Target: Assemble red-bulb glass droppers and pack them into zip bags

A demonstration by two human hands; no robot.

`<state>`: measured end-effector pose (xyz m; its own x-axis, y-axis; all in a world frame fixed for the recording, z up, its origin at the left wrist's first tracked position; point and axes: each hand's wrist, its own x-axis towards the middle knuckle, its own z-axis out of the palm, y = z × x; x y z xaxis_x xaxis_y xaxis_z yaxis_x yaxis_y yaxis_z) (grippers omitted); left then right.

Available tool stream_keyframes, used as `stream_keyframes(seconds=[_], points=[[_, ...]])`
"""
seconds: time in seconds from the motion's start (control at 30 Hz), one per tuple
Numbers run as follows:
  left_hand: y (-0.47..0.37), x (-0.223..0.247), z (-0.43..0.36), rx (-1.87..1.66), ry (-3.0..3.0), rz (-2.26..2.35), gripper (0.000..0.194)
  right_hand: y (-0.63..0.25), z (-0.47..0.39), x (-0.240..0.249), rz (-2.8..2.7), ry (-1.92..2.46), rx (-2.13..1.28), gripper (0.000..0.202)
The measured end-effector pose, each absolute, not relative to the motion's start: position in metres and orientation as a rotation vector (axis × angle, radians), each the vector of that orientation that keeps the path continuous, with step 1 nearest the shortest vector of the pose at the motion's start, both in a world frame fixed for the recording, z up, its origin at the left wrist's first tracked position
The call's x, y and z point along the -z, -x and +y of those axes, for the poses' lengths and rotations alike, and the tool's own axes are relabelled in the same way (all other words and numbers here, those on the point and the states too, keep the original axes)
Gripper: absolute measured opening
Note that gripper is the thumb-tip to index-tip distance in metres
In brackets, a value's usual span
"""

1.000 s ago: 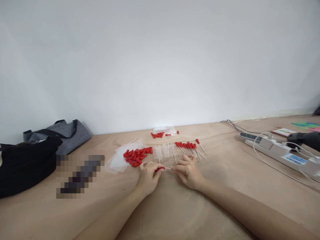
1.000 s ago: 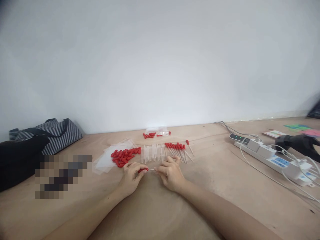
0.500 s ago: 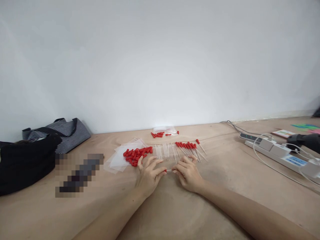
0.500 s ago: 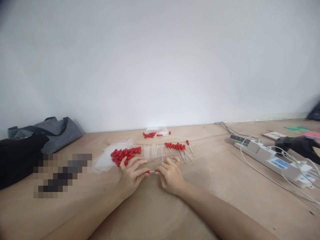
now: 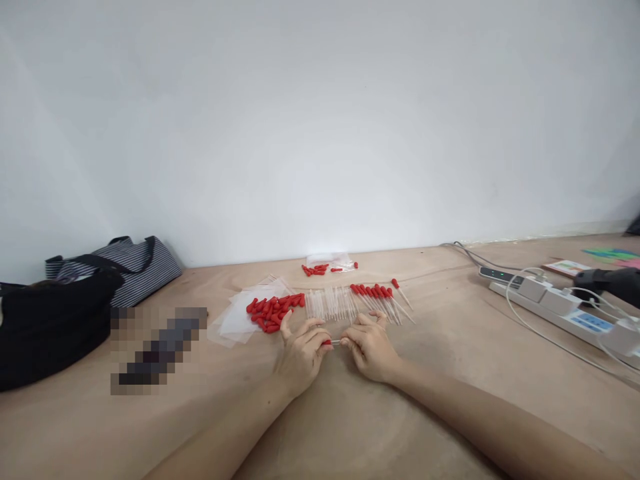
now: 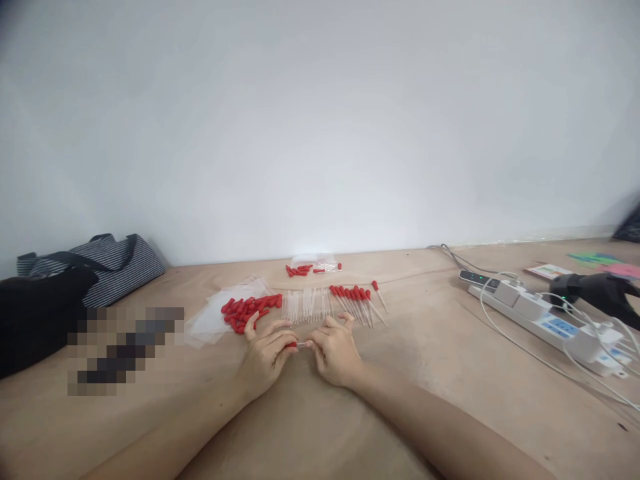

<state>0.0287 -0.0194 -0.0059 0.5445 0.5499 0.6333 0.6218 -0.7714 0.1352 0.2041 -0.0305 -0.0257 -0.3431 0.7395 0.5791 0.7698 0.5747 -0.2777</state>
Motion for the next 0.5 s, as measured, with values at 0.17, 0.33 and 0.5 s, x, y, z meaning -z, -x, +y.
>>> stream_keyframes(seconds=[0.17, 0.33, 0.5], points=[[-0.029, 0.008, -0.018, 1.015, 2.687, -1.035, 0.014, -0.203, -0.03, 0.024, -2.175, 1.238, 0.045, 0.022], [-0.02, 0.008, -0.01, 0.899, 2.664, -1.072, 0.012, -0.204, -0.028, 0.02, -2.205, 1.261, 0.069, 0.023], [-0.012, 0.006, -0.008, 0.889, 2.577, -1.061, 0.012, -0.211, -0.028, 0.018, -2.208, 1.202, 0.119, 0.013]])
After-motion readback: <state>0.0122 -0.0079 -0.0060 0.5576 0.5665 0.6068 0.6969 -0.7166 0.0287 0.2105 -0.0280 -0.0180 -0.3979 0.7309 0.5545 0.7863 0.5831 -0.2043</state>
